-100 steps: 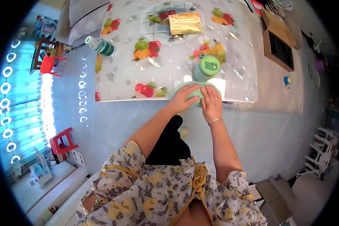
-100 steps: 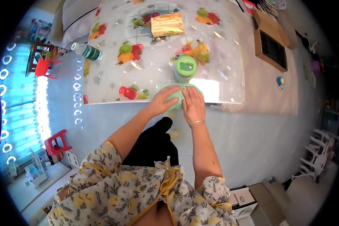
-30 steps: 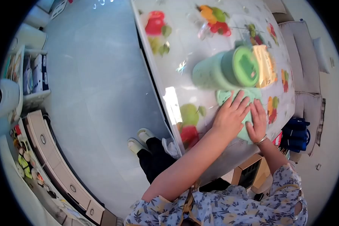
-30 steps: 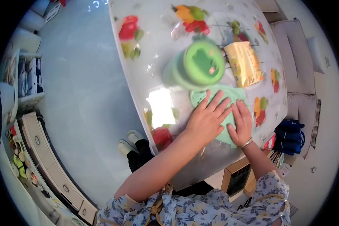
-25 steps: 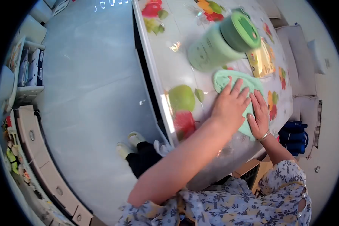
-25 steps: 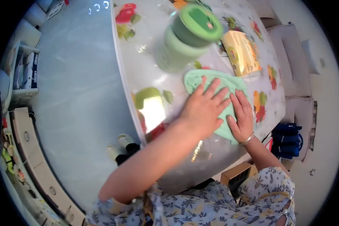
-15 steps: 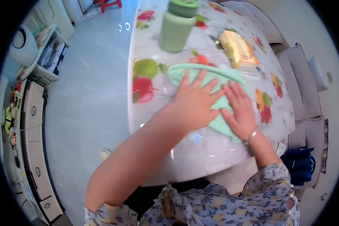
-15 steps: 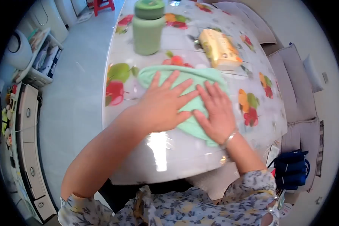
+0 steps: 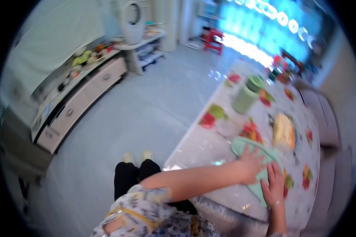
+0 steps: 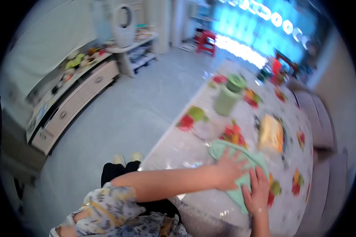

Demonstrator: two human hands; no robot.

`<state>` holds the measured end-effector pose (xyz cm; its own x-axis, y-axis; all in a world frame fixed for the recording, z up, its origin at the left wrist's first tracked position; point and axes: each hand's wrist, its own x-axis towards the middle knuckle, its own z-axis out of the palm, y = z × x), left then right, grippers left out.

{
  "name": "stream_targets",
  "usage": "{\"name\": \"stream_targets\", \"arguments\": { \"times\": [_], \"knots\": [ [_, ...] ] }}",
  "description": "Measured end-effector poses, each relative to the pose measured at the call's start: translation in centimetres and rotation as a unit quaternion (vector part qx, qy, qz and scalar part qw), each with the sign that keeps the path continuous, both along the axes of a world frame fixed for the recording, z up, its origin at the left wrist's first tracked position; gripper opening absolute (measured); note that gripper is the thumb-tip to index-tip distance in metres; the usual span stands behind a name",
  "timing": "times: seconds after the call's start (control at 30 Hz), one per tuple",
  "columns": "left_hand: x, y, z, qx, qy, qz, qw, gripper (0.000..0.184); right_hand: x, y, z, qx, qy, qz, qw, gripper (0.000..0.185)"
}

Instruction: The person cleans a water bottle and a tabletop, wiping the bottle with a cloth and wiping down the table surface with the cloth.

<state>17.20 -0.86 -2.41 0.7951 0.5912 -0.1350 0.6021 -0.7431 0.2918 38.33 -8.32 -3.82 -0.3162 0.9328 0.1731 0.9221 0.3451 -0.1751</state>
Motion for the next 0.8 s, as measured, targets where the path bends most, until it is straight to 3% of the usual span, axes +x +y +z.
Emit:
{"name": "stream_targets", "arguments": {
  "times": [0.17,0.23,0.43,0.8],
  "knots": [
    [3.6,0.7,-1.5,0.043,-0.015,-0.014,0.999,0.078,4.2,0.9,0.0,0.010,0.000,0.008,1.000,0.059],
    [4.1,0.9,-2.2,0.054,-0.059,-0.032,0.996,0.077,4.8,1.1,0.6,-0.043,0.002,-0.034,0.999,0.062],
    [4.9,1.9,-2.7,0.042,-0.059,-0.047,0.996,0.078,8.0,2.1,-1.3,0.001,-0.001,-0.018,1.000,0.055],
    [8.0,5.1,-2.2,0.087,-0.079,-0.115,0.986,0.074,10.8,2.3,0.7,0.001,0.043,-0.037,0.998,0.045]
  ]
}}
